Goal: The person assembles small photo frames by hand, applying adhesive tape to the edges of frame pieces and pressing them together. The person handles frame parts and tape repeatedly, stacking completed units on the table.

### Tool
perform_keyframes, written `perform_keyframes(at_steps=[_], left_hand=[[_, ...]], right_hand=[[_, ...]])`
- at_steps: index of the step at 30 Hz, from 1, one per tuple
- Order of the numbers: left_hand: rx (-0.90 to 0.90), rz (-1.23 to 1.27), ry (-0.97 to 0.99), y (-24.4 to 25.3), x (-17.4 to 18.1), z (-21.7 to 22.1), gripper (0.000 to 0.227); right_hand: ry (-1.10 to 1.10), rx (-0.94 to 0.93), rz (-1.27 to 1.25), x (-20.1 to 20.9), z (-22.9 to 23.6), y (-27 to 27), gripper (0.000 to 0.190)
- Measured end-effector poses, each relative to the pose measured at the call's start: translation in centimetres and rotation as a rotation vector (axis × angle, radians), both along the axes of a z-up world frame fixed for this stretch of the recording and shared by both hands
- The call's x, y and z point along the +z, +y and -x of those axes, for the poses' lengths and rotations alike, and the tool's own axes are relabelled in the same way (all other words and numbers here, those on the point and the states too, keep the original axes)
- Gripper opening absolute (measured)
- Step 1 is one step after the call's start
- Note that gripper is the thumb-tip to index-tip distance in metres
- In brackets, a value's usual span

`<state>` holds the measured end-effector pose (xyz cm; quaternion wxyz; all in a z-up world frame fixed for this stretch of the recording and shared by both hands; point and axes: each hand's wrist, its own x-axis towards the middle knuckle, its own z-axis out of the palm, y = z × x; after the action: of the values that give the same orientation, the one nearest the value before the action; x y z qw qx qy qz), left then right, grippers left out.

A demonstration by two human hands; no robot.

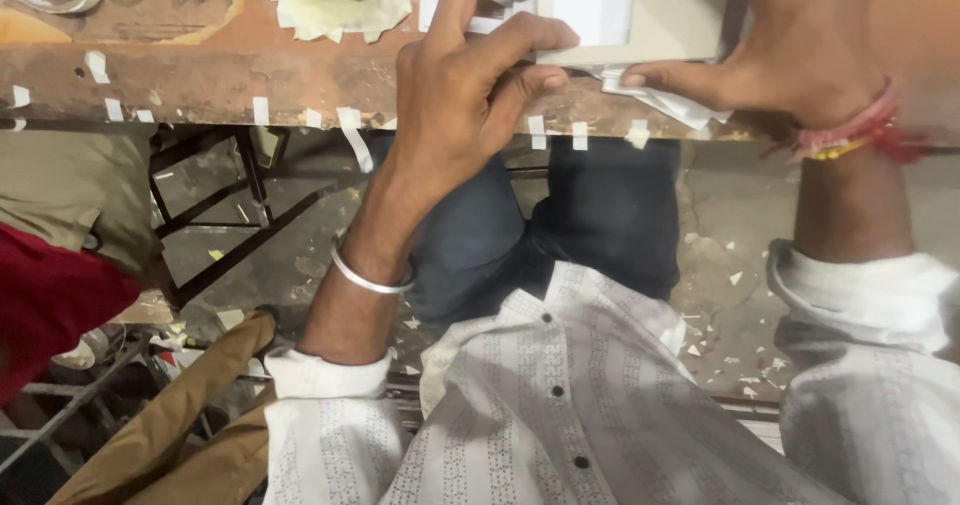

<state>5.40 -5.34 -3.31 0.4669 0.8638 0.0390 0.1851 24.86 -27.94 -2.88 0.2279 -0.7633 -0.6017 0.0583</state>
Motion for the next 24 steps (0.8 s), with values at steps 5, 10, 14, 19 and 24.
perform_keyframes(at_steps=[5, 10, 14, 19, 24], left_hand=[[-0.011, 0.031, 0.029, 0.0, -0.6, 0.1, 0.021], [0.042, 0.003, 0.018, -0.6, -1.2, 0.1, 0.023], [0.067, -0.008, 0.033, -0.7, -1.0, 0.3, 0.023], [0.085, 0.002, 0.008, -1.1, -0.9, 0.2, 0.023], [0.126, -0.031, 0.016, -1.5, -0.7, 0.2, 0.022]], right_hand=[[0.007, 0.049, -0.04, 0.2, -0.2, 0.5, 0.067], [-0.046, 0.042, -0.049, 0.0, -0.1, 0.4, 0.062], [-0.055, 0.023, -0.042, 0.1, 0.3, 0.4, 0.06], [-0.09, -0.014, 0.0, -0.3, 0.5, 0.1, 0.059], [-0.07, -0.072, 0.096, -0.6, 0.5, -0.2, 0.065]])
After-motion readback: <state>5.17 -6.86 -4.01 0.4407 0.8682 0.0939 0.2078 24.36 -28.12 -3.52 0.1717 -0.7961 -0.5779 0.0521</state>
